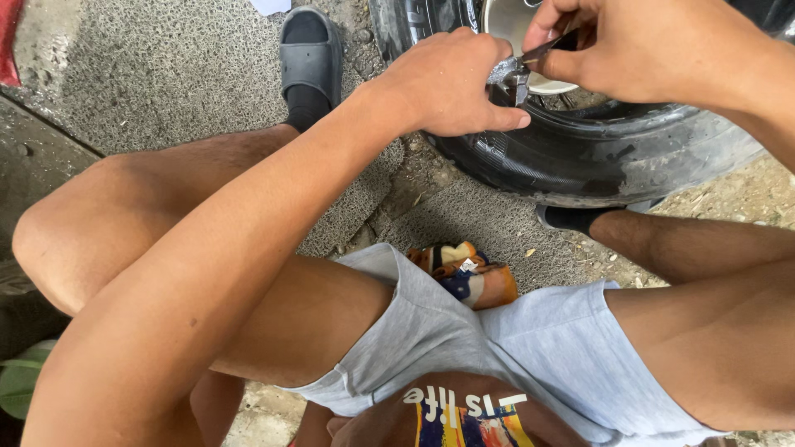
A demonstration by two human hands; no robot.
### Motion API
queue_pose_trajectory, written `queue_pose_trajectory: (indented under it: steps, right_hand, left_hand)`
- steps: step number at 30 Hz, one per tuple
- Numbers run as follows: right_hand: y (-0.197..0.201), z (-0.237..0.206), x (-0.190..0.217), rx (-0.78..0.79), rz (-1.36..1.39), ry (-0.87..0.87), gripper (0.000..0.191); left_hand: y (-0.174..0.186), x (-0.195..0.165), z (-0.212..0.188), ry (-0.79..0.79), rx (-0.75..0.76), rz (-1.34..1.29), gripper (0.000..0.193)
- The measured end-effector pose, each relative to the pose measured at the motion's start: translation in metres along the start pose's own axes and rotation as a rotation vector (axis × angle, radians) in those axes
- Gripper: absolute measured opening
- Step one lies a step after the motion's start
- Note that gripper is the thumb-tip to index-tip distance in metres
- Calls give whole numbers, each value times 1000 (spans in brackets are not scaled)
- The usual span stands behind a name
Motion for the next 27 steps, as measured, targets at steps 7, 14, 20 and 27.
queue_pose_trajectory:
  steps: [7, 14, 20, 27]
  right_hand:
    - [1, 1, 10, -12, -6, 67, 25]
    - [3, 2, 16, -76, -31, 90, 25]
    - [3, 4, 22, -31, -76, 60, 28]
    - [1, 5, 5, -57, -53, 79, 24]
  left_hand:
    - [0, 0, 2, -66, -55, 28, 75]
    - [2, 0, 0, -74, -69, 23, 73]
    - [3, -1, 1, -96, -77, 20, 70]
    - [1, 1, 2, -88, -78, 7, 71]
Point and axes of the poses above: each hand's wrist, its own z-axis towards the middle knuckle, its own y-axis out of the back of the hand, x = y × z, the point moved 6 cm from there along z, towards the middle knuckle, and after that the axes turned 6 degrees about -y, right-handed, at the moved point
